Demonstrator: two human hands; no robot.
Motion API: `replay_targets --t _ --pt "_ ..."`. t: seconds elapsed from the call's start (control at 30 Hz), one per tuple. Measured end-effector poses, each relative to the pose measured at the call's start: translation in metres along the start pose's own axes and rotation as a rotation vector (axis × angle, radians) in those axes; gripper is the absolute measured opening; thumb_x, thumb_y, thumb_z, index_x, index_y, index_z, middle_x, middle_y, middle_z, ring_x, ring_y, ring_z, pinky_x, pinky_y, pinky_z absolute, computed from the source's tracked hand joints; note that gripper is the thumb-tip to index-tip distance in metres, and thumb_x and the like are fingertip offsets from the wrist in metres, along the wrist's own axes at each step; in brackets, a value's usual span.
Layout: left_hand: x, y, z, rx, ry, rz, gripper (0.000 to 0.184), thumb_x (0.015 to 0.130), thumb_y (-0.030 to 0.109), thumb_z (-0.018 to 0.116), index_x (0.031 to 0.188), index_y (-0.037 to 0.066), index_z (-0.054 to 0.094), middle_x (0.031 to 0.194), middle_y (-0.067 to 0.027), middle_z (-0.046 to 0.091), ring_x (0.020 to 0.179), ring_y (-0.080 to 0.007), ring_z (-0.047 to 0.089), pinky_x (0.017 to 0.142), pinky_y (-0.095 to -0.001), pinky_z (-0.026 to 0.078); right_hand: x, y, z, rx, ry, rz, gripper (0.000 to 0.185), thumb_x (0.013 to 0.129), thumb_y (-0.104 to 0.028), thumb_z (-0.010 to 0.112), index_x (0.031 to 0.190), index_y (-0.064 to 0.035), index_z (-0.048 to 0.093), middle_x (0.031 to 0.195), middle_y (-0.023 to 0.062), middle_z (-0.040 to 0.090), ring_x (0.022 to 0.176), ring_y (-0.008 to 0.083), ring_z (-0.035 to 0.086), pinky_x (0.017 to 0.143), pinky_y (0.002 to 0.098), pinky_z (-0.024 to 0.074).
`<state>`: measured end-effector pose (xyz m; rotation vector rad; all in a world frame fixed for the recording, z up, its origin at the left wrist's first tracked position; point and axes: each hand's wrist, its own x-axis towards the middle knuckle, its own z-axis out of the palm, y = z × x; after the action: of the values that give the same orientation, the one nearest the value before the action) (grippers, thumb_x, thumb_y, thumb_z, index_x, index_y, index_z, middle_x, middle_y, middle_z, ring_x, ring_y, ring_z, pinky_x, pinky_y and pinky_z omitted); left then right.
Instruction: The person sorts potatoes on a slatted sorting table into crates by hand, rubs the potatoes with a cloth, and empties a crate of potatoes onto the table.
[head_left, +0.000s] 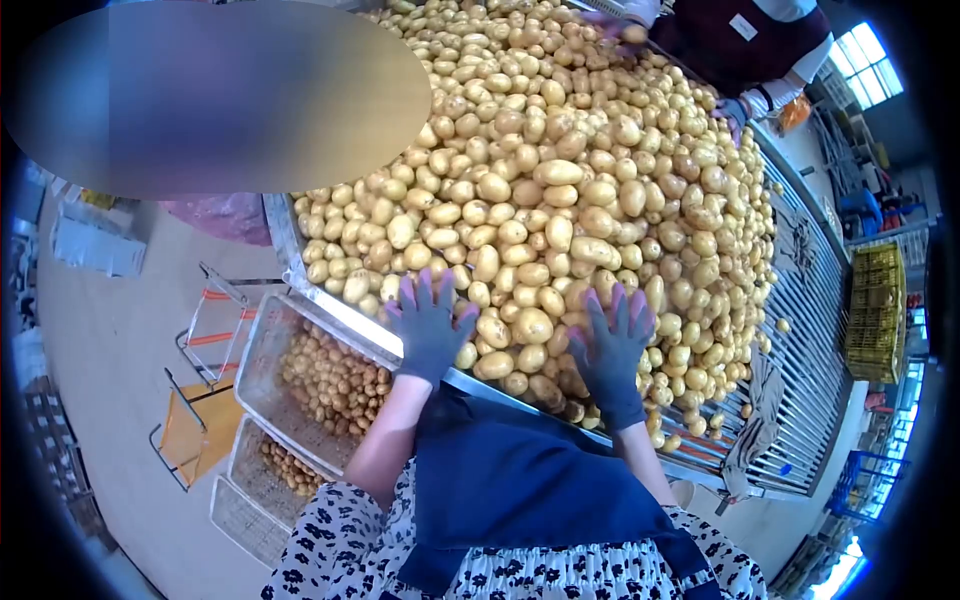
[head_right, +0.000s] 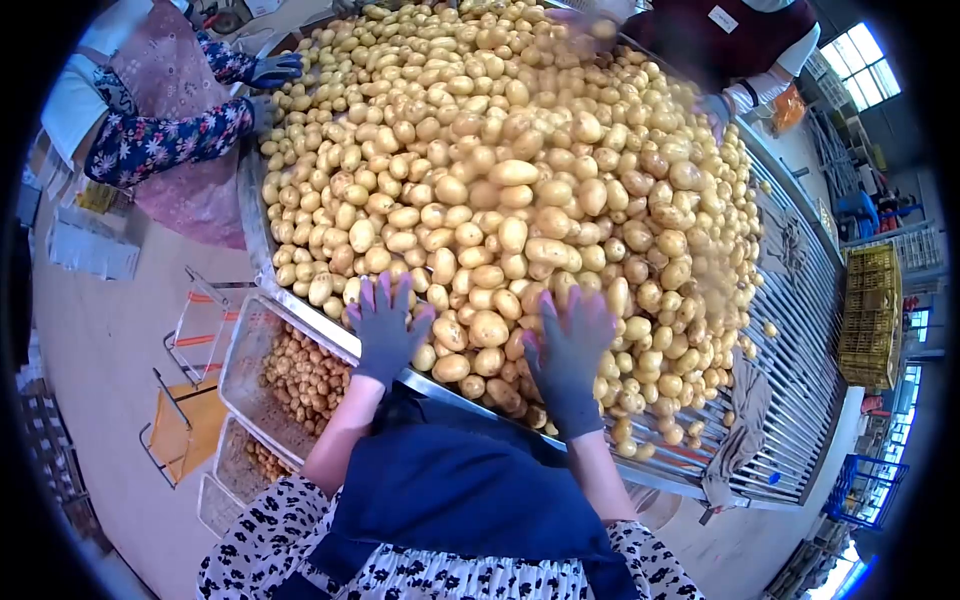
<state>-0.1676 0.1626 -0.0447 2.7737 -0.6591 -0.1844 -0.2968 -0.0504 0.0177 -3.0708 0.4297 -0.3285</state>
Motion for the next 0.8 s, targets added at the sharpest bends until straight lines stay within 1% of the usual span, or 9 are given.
replay_targets --t 0.27,0.33,0.43,0.5,0.53,0.6,0.67,0.77,0.8 --pt "0.070 -0.040 0.010 0.312 0.146 -0.120 0.064 0.085 0.064 0.045 0.141 0.035 0.034 0.140 -0.0201 0.038 0.132 -0.0411 0.031 0.088 -0.0756 0.026 0.001 -0.016 0.017 0.053 -0.158 0.088 0.076 0.077 -0.040 0.066 0.142 -0.0169 0.034 0.152 0.0157 0.018 0.133 0.0570 0.007 0.104 0.0695 0.0089" --pt "0.100 -0.052 0.016 0.368 0.188 -0.058 0.074 0.076 0.070 0.052 0.141 0.039 0.032 0.129 -0.0217 0.045 0.122 -0.0439 0.041 0.086 -0.0740 0.030 0.008 -0.021 0.045 0.045 0.131 -0.042 0.066 0.077 -0.035 0.063 0.137 -0.0220 0.039 0.148 0.0168 0.023 0.129 0.0552 0.018 0.100 0.0725 0.0145" --pt "0.154 -0.077 0.027 0.337 0.250 -0.122 0.066 0.081 0.051 0.060 0.140 0.039 0.034 0.107 -0.0227 0.051 0.095 -0.0378 0.055 0.073 -0.0521 0.047 0.030 -0.064 0.055 0.209 -0.002 -0.050 0.065 0.077 -0.039 0.062 0.137 -0.0267 0.039 0.148 0.0027 0.026 0.129 0.0601 0.011 0.085 0.0838 0.0148" --pt "0.214 -0.106 0.017 -0.277 0.230 -0.123 0.062 0.091 0.040 0.052 0.144 0.015 0.028 0.127 -0.0218 0.046 0.109 -0.0334 0.052 0.087 -0.0405 0.043 0.042 -0.081 0.070 0.311 -0.098 -0.069 0.063 0.080 -0.040 0.062 0.137 -0.0278 0.040 0.151 0.0009 0.021 0.131 0.0601 0.009 0.082 0.0829 0.0233" --pt "0.245 -0.118 0.021 -0.594 0.287 -0.108 0.063 0.096 0.036 0.048 0.144 0.002 0.025 0.137 -0.0201 0.043 0.120 -0.0267 0.048 0.101 -0.0315 0.037 0.047 -0.082 0.059 0.215 -0.121 -0.183 0.060 0.082 -0.036 0.061 0.138 -0.0280 0.039 0.153 0.0016 0.016 0.133 0.0551 0.013 0.084 0.0802 0.0277" --pt "0.243 -0.055 -0.049 -0.787 0.329 -0.065 0.062 0.094 0.034 0.050 0.140 -0.003 0.030 0.138 -0.0244 0.040 0.126 -0.0353 0.042 0.105 -0.0355 0.033 0.057 -0.074 0.046 0.484 -0.241 -0.303 0.060 0.084 -0.032 0.060 0.139 -0.0280 0.038 0.154 0.0033 0.012 0.136 0.0494 0.014 0.085 0.0773 0.0307" --pt "0.243 -0.014 -0.078 -0.571 0.347 0.145 0.062 0.095 0.033 0.050 0.140 -0.004 0.029 0.138 -0.0220 0.041 0.128 -0.0304 0.040 0.105 -0.0345 0.033 0.064 -0.057 0.010 0.519 -0.205 -0.300 0.058 0.085 -0.029 0.059 0.139 -0.0270 0.038 0.152 0.0073 0.019 0.131 0.0402 0.034 0.088 0.0634 0.0421" --pt "0.180 0.098 -0.100 -0.930 0.078 0.219 0.052 0.085 0.025 0.066 0.127 0.000 0.048 0.128 -0.0166 0.050 0.113 -0.0276 0.051 0.096 -0.0346 0.041 0.075 -0.008 -0.005 0.828 -0.144 0.033 0.049 0.086 -0.022 0.057 0.133 -0.0228 0.044 0.133 0.0095 0.048 0.103 0.0314 0.059 0.080 0.0420 0.0504" --pt "0.180 0.103 -0.066 -0.628 0.148 0.585 0.048 0.087 0.028 0.064 0.126 0.004 0.049 0.126 -0.0142 0.051 0.121 -0.0241 0.047 0.103 -0.0346 0.037 0.082 0.019 0.001 0.685 -0.018 0.078 0.045 0.086 -0.018 0.056 0.130 -0.0204 0.047 0.125 0.0089 0.056 0.094 0.0296 0.063 0.076 0.0376 0.0513"
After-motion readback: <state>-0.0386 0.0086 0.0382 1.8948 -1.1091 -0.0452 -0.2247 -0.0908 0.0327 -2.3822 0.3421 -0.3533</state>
